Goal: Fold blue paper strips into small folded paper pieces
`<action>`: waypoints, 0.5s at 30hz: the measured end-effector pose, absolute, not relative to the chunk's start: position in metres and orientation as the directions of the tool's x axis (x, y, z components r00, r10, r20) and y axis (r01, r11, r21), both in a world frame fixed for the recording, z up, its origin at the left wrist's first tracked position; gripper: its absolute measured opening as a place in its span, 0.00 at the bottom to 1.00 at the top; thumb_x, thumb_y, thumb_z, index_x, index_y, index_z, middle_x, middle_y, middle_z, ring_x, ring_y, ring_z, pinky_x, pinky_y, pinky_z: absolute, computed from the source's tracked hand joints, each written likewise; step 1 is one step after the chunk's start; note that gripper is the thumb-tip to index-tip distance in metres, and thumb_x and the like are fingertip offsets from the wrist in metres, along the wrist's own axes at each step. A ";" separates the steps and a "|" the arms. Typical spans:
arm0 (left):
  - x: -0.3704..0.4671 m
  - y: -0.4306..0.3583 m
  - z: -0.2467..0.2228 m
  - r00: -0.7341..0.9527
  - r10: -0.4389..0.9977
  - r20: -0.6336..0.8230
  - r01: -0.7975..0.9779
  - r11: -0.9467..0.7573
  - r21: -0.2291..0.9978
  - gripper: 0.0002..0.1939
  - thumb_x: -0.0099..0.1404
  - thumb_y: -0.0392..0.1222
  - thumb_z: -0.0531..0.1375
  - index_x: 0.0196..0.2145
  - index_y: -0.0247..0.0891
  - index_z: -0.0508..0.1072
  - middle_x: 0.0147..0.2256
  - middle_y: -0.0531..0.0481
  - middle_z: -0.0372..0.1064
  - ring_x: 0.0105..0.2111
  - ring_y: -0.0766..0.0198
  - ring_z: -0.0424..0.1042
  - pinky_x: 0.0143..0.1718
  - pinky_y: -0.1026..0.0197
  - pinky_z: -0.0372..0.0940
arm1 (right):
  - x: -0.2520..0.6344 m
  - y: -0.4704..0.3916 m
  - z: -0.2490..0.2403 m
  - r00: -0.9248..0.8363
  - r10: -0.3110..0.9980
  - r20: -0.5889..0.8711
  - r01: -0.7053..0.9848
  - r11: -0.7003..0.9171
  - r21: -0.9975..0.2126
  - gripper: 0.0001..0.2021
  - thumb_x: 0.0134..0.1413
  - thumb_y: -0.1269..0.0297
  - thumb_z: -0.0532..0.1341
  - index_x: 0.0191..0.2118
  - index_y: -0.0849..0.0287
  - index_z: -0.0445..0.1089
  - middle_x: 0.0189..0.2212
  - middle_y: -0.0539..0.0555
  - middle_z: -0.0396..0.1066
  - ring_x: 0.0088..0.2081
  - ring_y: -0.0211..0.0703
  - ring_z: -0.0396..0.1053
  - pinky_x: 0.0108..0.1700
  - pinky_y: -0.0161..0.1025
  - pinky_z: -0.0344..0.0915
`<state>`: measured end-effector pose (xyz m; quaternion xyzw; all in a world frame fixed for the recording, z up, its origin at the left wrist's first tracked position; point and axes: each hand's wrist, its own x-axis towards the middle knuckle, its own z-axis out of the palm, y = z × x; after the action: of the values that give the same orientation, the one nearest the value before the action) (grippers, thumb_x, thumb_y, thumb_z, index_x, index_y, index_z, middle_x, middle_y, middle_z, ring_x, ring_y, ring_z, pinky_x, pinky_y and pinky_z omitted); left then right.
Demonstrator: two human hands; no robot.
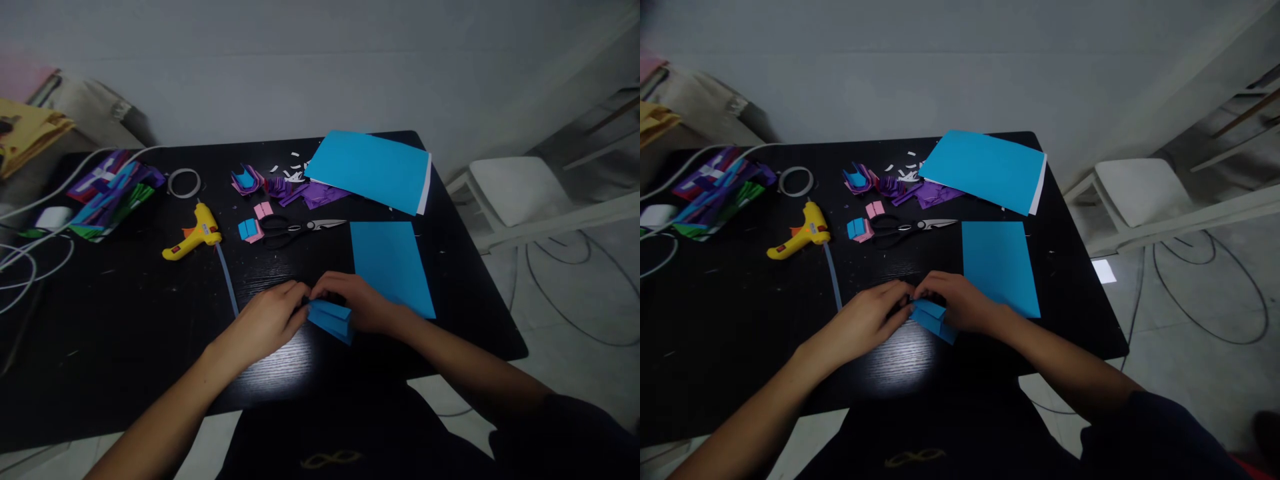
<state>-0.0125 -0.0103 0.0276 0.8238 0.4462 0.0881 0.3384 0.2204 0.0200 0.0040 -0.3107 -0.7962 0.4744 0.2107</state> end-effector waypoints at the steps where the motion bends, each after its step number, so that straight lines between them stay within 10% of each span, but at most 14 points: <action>1: -0.012 -0.010 0.028 0.586 0.795 -0.157 0.678 -0.374 0.633 0.07 0.77 0.40 0.53 0.45 0.39 0.71 0.39 0.49 0.71 0.37 0.57 0.74 0.40 0.54 0.69 | 0.220 0.020 0.004 -0.720 0.693 0.035 0.301 0.357 -0.884 0.09 0.60 0.75 0.66 0.46 0.58 0.75 0.43 0.55 0.74 0.40 0.40 0.73 0.42 0.39 0.71; 15: -0.012 -0.010 0.030 0.585 0.792 -0.175 0.687 -0.370 0.625 0.07 0.77 0.40 0.53 0.45 0.39 0.71 0.39 0.48 0.71 0.38 0.56 0.75 0.41 0.54 0.70 | 0.221 0.020 0.002 -0.713 0.697 0.068 0.265 0.358 -0.895 0.10 0.60 0.74 0.66 0.46 0.57 0.75 0.42 0.54 0.74 0.40 0.41 0.73 0.43 0.38 0.70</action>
<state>-0.0117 -0.0101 0.0305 0.8239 0.4488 0.0776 0.3373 0.2210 0.0196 0.0020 -0.3037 -0.7924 0.4783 0.2260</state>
